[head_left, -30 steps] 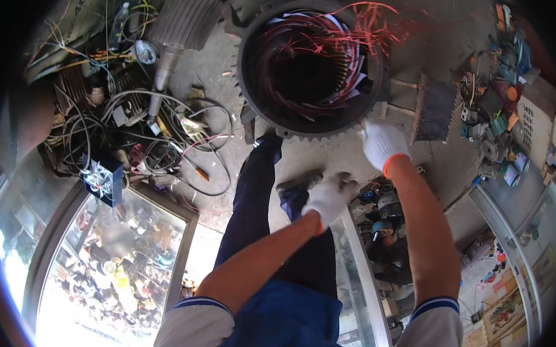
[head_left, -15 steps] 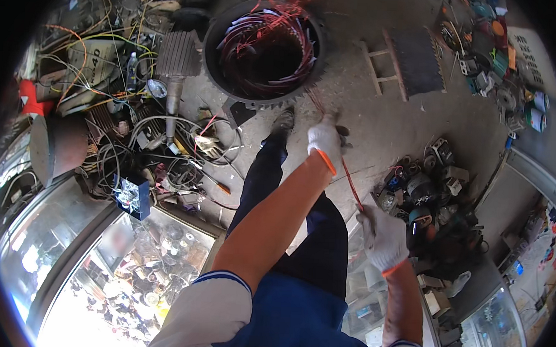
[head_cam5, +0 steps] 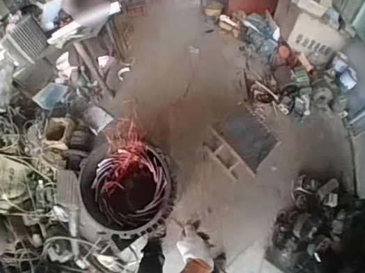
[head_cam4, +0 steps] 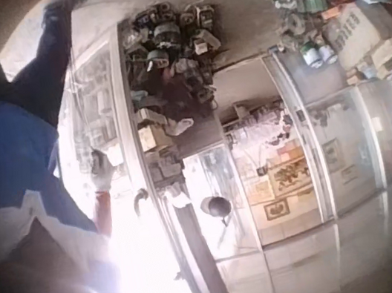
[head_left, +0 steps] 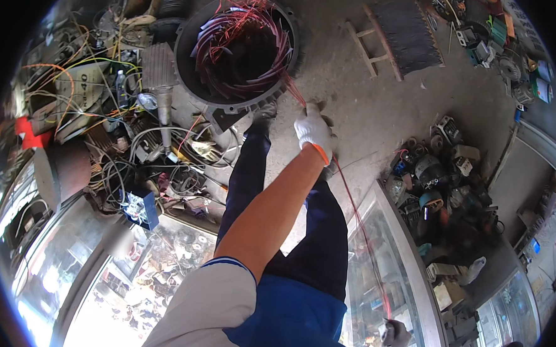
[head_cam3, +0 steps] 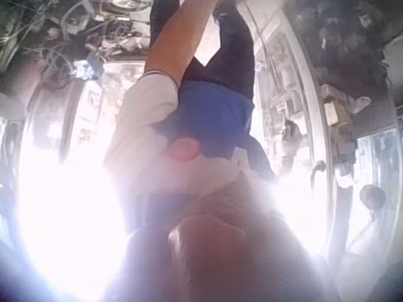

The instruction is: The person pulls red copper wires out of an electric motor stator by hand while wearing gloves.

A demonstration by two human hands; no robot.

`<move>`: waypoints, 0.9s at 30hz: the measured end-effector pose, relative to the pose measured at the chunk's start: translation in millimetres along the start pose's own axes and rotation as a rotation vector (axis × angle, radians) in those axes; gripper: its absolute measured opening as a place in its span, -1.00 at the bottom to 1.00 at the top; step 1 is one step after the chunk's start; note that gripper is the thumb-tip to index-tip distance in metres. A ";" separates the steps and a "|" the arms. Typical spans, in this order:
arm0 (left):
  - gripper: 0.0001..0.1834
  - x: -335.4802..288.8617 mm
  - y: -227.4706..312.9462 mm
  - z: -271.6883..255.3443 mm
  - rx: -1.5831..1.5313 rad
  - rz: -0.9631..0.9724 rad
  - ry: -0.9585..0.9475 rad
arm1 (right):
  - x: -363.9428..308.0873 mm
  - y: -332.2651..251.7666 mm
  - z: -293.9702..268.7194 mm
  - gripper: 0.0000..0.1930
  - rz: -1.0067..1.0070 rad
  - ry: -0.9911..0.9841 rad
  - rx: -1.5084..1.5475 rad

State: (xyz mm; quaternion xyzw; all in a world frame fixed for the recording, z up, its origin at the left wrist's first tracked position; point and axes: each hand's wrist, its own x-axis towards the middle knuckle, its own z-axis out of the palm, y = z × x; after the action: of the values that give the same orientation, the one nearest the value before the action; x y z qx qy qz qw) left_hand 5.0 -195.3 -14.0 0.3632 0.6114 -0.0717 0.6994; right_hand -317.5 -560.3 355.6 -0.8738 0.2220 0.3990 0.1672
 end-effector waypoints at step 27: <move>-0.45 34.8 156.1 -224.6 0.371 -0.273 -0.635 | 584.6 -655.4 403.8 -0.70 -0.967 -0.237 -0.993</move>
State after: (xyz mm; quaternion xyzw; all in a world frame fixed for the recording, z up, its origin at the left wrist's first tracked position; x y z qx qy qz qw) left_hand -82.0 63.8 22.6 0.3584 0.3840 -0.3822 0.7603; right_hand 113.5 34.5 -272.8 -0.7982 -0.4197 0.4264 -0.0700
